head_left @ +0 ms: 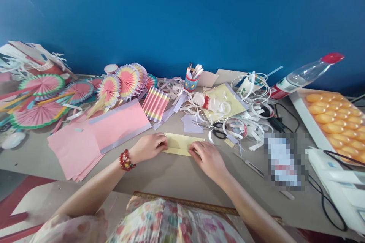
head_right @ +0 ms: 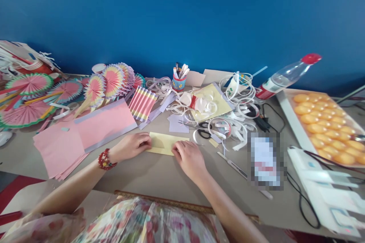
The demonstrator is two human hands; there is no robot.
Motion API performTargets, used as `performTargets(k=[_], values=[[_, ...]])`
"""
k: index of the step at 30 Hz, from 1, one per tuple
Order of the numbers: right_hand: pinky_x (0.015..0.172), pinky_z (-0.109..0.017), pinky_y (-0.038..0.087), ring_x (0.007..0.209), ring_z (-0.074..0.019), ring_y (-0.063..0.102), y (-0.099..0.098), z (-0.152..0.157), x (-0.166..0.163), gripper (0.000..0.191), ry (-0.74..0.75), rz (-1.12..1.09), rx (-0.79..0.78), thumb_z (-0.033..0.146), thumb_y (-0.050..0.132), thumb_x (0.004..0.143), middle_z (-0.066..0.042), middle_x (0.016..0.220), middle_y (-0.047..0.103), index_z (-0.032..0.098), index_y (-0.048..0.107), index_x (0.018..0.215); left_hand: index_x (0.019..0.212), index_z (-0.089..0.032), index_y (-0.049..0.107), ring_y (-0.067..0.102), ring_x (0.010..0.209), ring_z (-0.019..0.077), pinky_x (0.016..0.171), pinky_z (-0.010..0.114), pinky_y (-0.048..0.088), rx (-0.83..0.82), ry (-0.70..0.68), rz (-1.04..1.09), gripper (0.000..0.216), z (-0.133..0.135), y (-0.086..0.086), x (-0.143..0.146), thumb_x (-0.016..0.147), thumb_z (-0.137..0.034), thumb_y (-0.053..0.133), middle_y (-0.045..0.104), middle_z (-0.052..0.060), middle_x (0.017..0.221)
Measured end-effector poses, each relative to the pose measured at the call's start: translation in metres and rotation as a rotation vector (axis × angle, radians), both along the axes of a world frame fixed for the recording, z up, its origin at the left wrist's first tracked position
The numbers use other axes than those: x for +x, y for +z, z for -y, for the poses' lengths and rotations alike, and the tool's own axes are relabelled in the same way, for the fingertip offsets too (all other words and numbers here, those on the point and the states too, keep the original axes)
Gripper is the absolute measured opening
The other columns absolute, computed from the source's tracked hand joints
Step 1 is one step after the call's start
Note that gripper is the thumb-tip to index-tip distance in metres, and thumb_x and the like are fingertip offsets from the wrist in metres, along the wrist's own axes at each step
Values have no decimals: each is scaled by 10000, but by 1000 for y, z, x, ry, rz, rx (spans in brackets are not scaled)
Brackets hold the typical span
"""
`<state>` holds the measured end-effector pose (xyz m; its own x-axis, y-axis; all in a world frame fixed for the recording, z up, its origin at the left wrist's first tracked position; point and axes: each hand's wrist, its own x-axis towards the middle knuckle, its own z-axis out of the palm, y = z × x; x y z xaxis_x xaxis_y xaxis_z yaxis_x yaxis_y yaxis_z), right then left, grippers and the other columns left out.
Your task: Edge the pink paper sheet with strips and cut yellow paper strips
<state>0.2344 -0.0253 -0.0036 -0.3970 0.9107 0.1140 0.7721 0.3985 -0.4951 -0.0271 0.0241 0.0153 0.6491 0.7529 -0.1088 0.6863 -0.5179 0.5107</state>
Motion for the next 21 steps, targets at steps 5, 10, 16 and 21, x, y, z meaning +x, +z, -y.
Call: performTargets(k=[5,10,16,21], values=[[752,-307,388,773,-184,611,0,-1,0,97,-7,4,0,202,536,948,-4,817,678,222,547,853,838,-200,594,584,768,146,684,244,394,4,-25,-3,143,-2,-1,-1,949,-261,528,613,6,909],[738,-298,396,772,-180,610,0,-1,1,109,-10,26,13,217,521,950,-9,814,677,227,555,847,841,-203,605,583,755,154,668,250,383,6,-29,-13,156,-3,-3,-1,955,-266,519,628,1,845],[727,-302,404,758,-180,609,1,-2,0,110,-9,37,11,214,534,940,-4,796,670,230,551,832,830,-202,614,586,759,152,680,250,386,7,-34,-12,191,-4,0,0,967,-262,495,633,0,845],[733,-307,403,764,-184,611,1,-1,-1,113,-15,41,15,214,525,945,-7,795,673,228,554,836,832,-202,619,588,759,152,677,248,386,5,-31,-9,204,-4,0,-1,971,-280,491,636,3,848]])
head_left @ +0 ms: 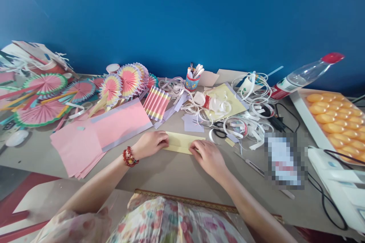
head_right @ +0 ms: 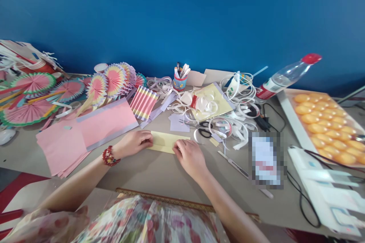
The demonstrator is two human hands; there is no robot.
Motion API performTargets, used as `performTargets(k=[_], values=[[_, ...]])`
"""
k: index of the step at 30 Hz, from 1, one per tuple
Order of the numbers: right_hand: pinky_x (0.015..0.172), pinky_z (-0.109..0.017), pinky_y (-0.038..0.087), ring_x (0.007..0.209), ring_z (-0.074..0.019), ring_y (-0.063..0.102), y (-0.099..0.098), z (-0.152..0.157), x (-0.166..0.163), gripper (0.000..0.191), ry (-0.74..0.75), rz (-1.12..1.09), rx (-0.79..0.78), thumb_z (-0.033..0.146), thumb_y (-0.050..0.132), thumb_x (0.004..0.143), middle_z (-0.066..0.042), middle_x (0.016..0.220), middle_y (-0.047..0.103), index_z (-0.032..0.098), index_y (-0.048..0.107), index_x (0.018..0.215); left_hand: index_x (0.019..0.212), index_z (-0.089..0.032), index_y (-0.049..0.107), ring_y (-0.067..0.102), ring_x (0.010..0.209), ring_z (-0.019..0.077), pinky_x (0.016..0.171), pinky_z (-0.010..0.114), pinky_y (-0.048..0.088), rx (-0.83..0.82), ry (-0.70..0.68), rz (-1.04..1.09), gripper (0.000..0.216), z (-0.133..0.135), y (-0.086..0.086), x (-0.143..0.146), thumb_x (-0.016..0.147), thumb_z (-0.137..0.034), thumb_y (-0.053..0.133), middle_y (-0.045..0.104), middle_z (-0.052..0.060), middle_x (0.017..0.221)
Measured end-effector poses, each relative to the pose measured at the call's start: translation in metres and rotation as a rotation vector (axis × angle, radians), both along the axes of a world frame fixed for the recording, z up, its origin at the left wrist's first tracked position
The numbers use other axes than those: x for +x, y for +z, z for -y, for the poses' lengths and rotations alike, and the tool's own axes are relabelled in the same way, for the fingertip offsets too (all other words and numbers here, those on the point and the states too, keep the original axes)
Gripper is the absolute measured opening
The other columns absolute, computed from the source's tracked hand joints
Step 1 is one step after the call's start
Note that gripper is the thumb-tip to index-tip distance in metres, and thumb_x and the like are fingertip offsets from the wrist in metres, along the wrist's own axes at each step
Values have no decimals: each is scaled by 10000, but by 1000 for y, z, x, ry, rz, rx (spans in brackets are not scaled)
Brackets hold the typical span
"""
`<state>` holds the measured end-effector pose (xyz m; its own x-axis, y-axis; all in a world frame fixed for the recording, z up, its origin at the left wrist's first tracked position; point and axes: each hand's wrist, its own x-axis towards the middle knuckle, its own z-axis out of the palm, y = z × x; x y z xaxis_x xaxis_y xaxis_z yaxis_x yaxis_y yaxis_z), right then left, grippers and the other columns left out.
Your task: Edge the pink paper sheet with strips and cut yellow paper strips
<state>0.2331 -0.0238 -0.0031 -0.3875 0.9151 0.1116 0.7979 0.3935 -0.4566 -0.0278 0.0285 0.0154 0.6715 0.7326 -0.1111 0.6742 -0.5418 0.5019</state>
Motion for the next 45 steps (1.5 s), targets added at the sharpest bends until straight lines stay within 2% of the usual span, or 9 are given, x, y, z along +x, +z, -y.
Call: performTargets(k=[14,45], values=[[732,-308,401,762,-188,607,-1,0,0,107,-1,5,-2,209,535,940,-12,802,675,226,556,837,837,-202,606,584,756,147,665,250,374,13,-11,6,178,1,-2,-2,965,-280,510,626,-4,849],[738,-309,413,760,-185,616,0,0,2,105,11,-32,-36,207,530,940,-20,825,684,225,565,842,870,-196,532,567,693,143,608,260,371,138,-101,-136,223,8,-9,-3,1016,-296,396,582,21,902]])
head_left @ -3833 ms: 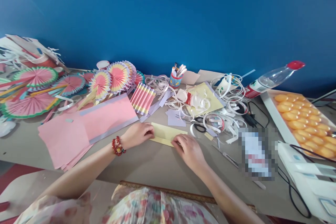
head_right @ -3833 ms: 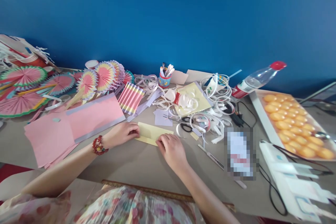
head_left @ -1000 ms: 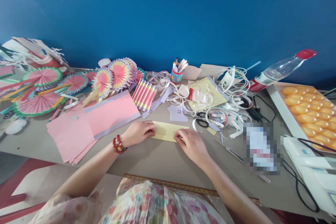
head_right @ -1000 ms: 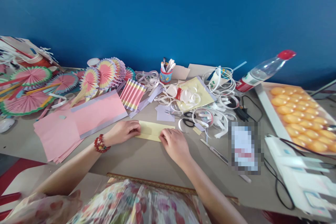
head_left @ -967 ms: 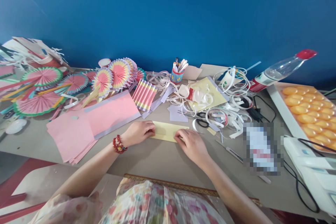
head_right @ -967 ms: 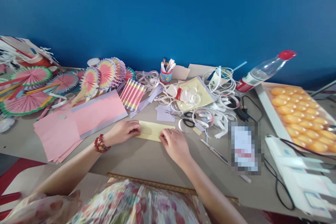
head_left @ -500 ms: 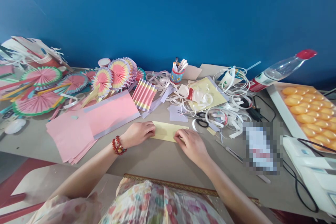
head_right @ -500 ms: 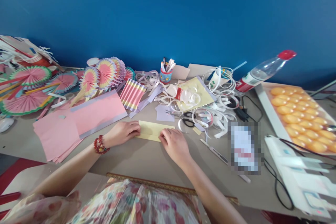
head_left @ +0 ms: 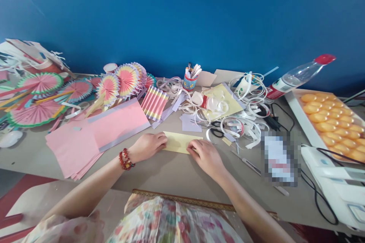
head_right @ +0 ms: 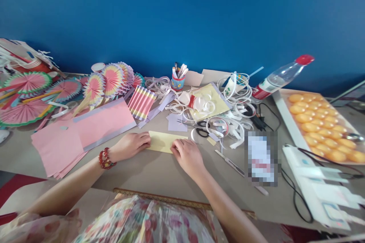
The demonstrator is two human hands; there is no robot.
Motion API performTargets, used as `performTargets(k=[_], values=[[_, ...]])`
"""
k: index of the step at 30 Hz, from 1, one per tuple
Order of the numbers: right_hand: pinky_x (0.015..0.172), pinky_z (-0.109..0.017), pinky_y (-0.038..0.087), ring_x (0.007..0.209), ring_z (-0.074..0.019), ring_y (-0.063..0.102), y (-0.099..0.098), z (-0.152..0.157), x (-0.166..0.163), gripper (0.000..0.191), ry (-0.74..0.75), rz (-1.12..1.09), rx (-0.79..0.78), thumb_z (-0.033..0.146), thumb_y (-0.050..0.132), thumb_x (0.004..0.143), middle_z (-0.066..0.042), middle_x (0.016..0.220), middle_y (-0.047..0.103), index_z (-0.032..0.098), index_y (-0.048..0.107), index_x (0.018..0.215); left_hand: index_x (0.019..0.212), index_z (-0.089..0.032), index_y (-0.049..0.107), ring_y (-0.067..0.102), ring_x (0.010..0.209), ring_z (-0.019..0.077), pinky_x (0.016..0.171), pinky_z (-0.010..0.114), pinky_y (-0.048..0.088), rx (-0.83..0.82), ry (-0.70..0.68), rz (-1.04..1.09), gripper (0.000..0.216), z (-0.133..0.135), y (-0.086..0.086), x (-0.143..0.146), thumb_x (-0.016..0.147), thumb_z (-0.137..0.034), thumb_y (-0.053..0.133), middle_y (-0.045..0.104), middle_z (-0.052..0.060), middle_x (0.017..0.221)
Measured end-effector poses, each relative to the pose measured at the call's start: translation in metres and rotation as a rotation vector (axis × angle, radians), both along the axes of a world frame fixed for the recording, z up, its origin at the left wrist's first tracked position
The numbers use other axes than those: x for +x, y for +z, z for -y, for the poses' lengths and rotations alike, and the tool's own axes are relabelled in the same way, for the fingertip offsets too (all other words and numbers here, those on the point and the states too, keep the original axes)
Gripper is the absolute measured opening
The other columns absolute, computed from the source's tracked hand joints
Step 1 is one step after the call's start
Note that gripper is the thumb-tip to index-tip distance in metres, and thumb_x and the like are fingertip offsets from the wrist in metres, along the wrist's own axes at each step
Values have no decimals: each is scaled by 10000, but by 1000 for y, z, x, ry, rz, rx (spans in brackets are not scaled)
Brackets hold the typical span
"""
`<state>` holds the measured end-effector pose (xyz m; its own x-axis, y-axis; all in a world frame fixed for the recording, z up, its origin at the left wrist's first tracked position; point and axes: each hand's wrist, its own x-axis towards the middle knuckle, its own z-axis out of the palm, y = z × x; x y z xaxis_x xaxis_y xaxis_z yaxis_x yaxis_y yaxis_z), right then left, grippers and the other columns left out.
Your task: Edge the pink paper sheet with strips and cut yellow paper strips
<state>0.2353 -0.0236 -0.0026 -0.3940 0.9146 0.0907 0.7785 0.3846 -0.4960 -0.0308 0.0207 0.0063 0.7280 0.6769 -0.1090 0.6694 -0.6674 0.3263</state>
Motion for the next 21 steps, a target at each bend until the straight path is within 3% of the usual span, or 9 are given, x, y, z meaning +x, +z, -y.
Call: performTargets(k=[21], values=[[714,-289,412,755,-176,595,4,-3,10,111,50,-69,-87,190,574,910,-15,798,652,220,554,805,868,-186,524,583,692,146,594,262,350,19,3,-42,208,1,2,2,1016,-277,409,598,20,909]])
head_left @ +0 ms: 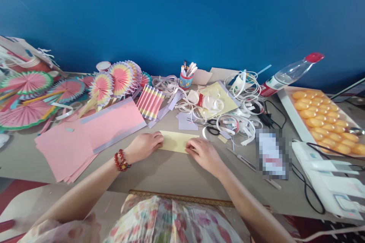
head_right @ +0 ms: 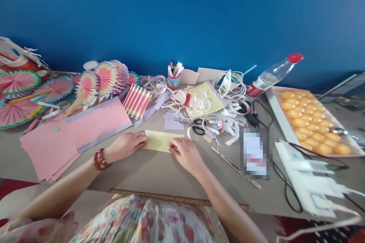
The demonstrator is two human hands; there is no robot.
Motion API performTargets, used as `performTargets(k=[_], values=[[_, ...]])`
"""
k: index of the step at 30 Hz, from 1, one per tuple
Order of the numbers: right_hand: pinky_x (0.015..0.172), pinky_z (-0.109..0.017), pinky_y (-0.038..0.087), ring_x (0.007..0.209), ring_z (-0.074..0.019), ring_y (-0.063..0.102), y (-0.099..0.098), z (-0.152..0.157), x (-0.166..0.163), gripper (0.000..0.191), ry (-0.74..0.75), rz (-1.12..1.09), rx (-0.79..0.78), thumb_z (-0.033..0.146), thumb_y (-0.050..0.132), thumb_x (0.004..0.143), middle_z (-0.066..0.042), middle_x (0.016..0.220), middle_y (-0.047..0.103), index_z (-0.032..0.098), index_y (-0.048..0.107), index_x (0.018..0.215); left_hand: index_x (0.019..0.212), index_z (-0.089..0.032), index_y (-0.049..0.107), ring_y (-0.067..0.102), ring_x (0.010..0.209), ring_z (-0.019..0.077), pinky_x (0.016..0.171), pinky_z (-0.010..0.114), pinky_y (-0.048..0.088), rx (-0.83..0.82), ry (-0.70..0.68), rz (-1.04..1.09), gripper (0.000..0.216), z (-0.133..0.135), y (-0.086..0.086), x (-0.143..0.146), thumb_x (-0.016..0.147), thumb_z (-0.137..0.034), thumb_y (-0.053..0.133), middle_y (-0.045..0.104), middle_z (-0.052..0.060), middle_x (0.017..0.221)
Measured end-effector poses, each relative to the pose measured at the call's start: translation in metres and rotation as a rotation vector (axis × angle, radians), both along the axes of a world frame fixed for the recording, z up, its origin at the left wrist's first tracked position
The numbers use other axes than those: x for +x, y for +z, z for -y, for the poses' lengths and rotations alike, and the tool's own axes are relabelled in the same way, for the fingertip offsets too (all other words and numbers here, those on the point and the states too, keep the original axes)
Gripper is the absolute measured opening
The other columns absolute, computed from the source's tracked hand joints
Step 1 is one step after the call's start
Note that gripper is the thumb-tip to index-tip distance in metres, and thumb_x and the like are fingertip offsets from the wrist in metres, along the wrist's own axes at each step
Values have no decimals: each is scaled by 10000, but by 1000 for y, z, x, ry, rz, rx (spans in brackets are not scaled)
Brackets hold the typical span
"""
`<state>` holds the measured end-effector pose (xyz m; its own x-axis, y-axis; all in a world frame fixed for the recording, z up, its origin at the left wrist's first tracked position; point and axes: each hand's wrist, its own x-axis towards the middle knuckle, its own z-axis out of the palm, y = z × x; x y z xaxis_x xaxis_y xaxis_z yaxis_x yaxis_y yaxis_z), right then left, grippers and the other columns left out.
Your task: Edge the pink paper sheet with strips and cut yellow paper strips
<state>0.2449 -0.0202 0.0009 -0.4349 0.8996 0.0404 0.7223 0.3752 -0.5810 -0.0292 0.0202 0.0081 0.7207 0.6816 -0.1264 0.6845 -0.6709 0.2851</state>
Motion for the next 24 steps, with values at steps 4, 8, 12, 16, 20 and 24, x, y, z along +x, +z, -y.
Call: performTargets(k=[4,8,12,16,20,24], values=[[714,-291,410,763,-177,593,-1,0,0,106,4,-12,-3,195,582,910,-12,806,651,222,553,811,871,-184,523,579,684,143,596,261,349,3,3,0,215,0,-1,-1,1019,-285,404,602,22,913],[711,-287,409,763,-176,591,-2,0,1,111,10,-18,-7,193,604,900,-8,807,648,220,550,808,869,-185,525,579,684,139,596,255,348,5,0,3,215,0,-1,-1,1018,-287,407,606,21,913],[705,-285,408,752,-172,587,0,0,1,114,13,-34,-11,188,617,894,-5,804,643,219,547,809,869,-186,526,578,680,137,593,253,349,9,0,5,217,0,-2,-1,1018,-292,410,606,16,908],[700,-287,406,746,-174,587,2,0,1,121,15,-42,-4,187,611,899,-8,796,638,219,542,805,868,-185,529,579,682,137,592,255,350,17,1,4,218,0,-3,-1,1018,-290,410,606,17,910],[709,-295,407,754,-178,590,2,0,1,114,26,-35,17,195,597,911,-11,801,639,219,539,815,867,-184,528,579,677,136,596,258,354,29,3,-1,210,1,-3,-1,1016,-285,418,607,14,912],[725,-299,410,778,-178,595,1,0,1,110,39,-21,24,192,593,916,-11,817,640,218,537,825,863,-186,529,574,663,132,580,261,349,46,6,-8,200,1,-3,-1,1012,-273,428,606,7,910]])
